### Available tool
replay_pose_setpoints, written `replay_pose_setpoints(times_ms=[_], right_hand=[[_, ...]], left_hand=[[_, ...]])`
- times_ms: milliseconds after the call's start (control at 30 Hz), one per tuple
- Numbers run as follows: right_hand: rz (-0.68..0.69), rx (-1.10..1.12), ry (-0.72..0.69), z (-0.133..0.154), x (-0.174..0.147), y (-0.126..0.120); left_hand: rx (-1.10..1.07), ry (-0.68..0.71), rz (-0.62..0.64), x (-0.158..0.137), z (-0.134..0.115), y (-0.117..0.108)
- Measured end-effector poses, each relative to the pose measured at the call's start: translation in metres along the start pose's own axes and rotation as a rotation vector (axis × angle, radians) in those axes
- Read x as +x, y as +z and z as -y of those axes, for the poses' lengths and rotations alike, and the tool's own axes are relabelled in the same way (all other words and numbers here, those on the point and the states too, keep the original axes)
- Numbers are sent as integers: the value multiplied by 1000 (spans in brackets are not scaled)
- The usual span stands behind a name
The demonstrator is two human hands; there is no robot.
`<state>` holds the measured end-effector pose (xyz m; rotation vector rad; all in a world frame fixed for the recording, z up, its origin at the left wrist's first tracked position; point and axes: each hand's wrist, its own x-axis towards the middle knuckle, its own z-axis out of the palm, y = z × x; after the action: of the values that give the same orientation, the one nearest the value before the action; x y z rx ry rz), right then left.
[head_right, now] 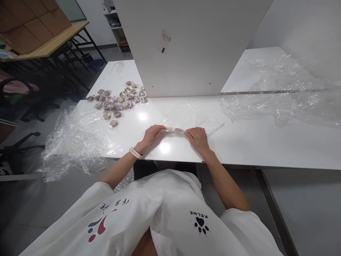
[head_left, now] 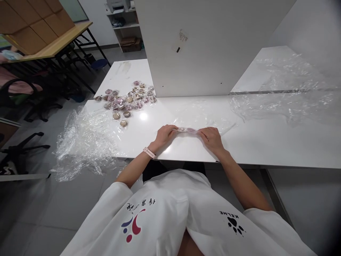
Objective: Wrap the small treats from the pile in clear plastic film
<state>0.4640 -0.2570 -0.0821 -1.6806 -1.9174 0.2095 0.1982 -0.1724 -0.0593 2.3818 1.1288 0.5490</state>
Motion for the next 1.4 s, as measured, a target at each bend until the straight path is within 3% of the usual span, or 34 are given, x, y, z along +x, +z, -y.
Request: replay_pose_setpoints(times_ms=[167, 267, 333, 400, 467, 533, 633, 733, 900, 967, 1033, 1100, 1167, 1267, 1400], right_hand=[[195, 46, 258, 9, 11, -9], [129, -66, 331, 15, 14, -12], [-25, -171, 232, 19, 11, -14], [-112, -198, 75, 20, 4, -16], [-74, -152, -69, 18, -7, -17], [5, -87, -157, 15, -15, -15], [16, -29, -107, 9, -17, -7], [10, -14, 57, 3, -4, -3], [117, -14, 363, 3, 27, -5], [-1, -96, 323, 8, 30, -5], [-126, -165, 188, 15, 25, -4], [-143, -177, 70, 20, 14, -3], [-96, -170, 20, 22, 3, 0], [-88, -176, 39, 23, -7, 7], [-118, -150, 110, 26, -5, 14]], left_hand=[[-97, -200, 101, 12, -5, -2], [39, -253, 61, 15, -12, -3], [181, -172, -55, 12, -16, -5], [231, 30, -96, 3, -18, -7], [198, 245, -2, -8, -17, -8], [142, 331, 90, -15, -13, -6], [62, 213, 98, -11, -7, -4], [11, 15, 80, 9, -4, -4], [-15, -266, 72, 43, -4, -4], [88, -258, -24, 45, -7, -1], [191, -124, -104, 36, -12, 4], [243, 53, -82, 23, -17, 10], [258, 122, 12, 11, -20, 17], [245, -23, 60, 10, -19, 29], [33, -229, -75, 31, -18, 38]])
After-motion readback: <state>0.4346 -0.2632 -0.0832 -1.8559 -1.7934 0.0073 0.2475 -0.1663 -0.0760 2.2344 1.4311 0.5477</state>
